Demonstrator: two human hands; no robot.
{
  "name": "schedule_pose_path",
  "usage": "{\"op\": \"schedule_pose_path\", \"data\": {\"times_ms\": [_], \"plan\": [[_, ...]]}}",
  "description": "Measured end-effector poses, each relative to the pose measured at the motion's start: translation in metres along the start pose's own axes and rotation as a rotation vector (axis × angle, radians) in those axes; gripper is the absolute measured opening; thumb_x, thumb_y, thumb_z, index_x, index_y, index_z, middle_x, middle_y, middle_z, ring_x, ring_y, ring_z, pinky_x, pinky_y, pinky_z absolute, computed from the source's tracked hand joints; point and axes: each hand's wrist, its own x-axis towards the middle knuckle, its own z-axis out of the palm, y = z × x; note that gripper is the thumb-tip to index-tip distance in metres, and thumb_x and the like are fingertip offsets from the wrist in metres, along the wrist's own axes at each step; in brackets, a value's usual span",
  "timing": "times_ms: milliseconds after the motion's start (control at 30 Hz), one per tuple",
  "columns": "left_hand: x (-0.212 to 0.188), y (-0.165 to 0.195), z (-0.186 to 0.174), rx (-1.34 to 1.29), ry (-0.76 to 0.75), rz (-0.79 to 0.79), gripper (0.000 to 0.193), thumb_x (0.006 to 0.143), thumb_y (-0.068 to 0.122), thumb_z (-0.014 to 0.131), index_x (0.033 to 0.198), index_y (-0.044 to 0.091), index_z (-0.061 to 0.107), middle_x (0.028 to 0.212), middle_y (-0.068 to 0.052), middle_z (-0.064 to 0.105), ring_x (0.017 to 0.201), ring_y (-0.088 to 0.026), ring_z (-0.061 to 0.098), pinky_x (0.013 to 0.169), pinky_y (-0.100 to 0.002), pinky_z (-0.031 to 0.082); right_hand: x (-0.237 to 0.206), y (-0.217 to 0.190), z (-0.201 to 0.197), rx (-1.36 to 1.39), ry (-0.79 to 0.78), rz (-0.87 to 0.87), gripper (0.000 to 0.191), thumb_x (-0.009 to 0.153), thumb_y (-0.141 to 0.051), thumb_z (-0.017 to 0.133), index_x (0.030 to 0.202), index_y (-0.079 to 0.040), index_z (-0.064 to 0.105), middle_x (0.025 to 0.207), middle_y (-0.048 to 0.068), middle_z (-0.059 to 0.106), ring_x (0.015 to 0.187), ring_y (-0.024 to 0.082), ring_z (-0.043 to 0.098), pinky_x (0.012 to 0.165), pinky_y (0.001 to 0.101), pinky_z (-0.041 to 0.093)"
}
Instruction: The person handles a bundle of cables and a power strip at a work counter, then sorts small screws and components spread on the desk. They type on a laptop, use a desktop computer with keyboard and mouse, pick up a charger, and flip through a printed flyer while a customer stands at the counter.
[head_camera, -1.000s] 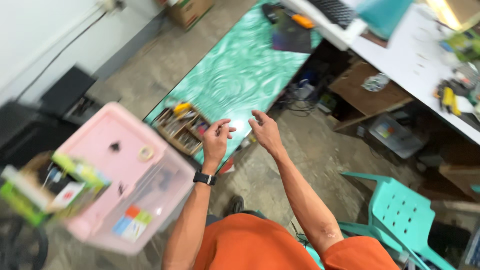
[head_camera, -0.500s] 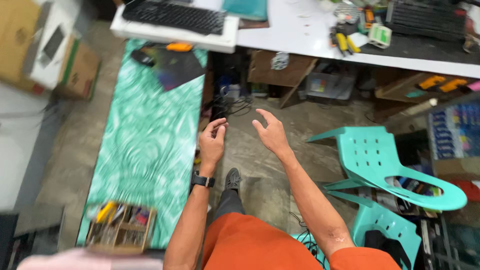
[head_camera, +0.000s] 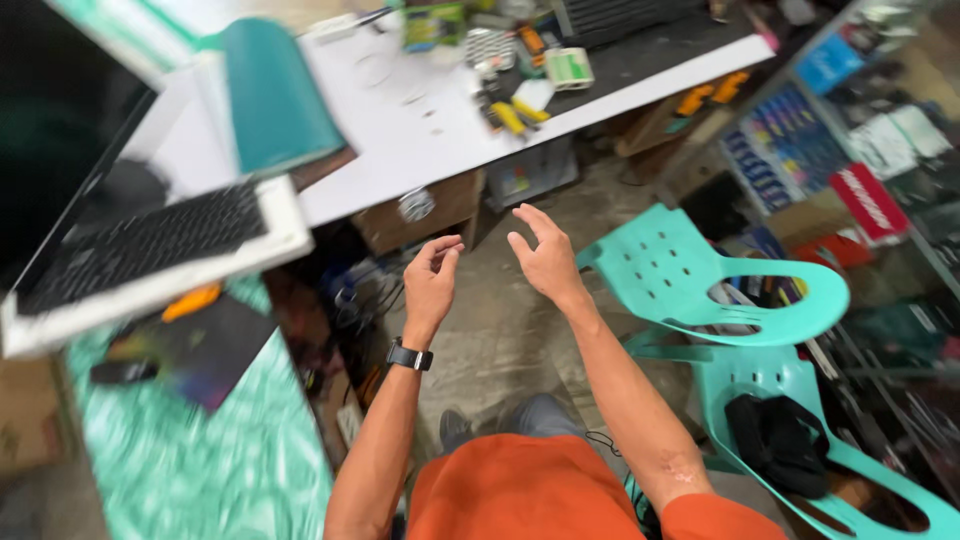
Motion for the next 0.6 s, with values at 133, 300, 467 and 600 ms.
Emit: {"op": "schedule_pose_path", "data": {"times_ms": [133, 300, 467, 600], "plan": [[0.069, -0.011, 0.070, 0.002, -0.111, -0.067, 0.024, 0.099, 0.013, 0.064, 0.119, 0.004, 0.072, 0.106, -0.008, 0.079, 0.093, -0.012, 0.072, 0.080, -0.026, 0.056, 0.049, 0.053, -0.033, -0.018, 0.077, 0.067, 0.039, 0.092, -0.017, 0.069, 0.128, -0.002, 0.067, 0.142, 0.017, 0.062, 0.133, 0.034, 0.059, 0.111, 0.0384, 0.045], [0.152, -0.033, 0.163, 0.009, -0.187, 0.027, 0.023, 0.098, 0.012, 0.064, 0.119, 0.003, 0.072, 0.110, -0.007, 0.078, 0.100, -0.011, 0.073, 0.087, -0.027, 0.058, 0.118, 0.129, -0.071, -0.029, 0.130, 0.114, 0.038, 0.091, -0.016, 0.069, 0.126, -0.002, 0.067, 0.143, 0.018, 0.061, 0.132, 0.036, 0.058, 0.111, 0.0394, 0.045], [0.231, -0.040, 0.239, 0.028, -0.215, 0.044, 0.025, 0.098, 0.010, 0.064, 0.120, 0.002, 0.071, 0.113, -0.008, 0.077, 0.100, -0.013, 0.073, 0.089, -0.028, 0.058, 0.205, 0.192, -0.106, -0.070, 0.170, 0.044, 0.036, 0.091, -0.016, 0.070, 0.124, -0.001, 0.068, 0.140, 0.019, 0.063, 0.132, 0.035, 0.059, 0.111, 0.0398, 0.045], [0.276, -0.039, 0.286, -0.024, -0.262, 0.046, 0.026, 0.098, 0.009, 0.063, 0.121, 0.002, 0.071, 0.117, -0.009, 0.076, 0.105, -0.015, 0.071, 0.093, -0.029, 0.056, 0.254, 0.227, -0.130, -0.071, 0.195, 0.052, 0.035, 0.091, -0.016, 0.070, 0.123, -0.001, 0.069, 0.139, 0.020, 0.063, 0.132, 0.036, 0.059, 0.111, 0.0401, 0.046]]}}
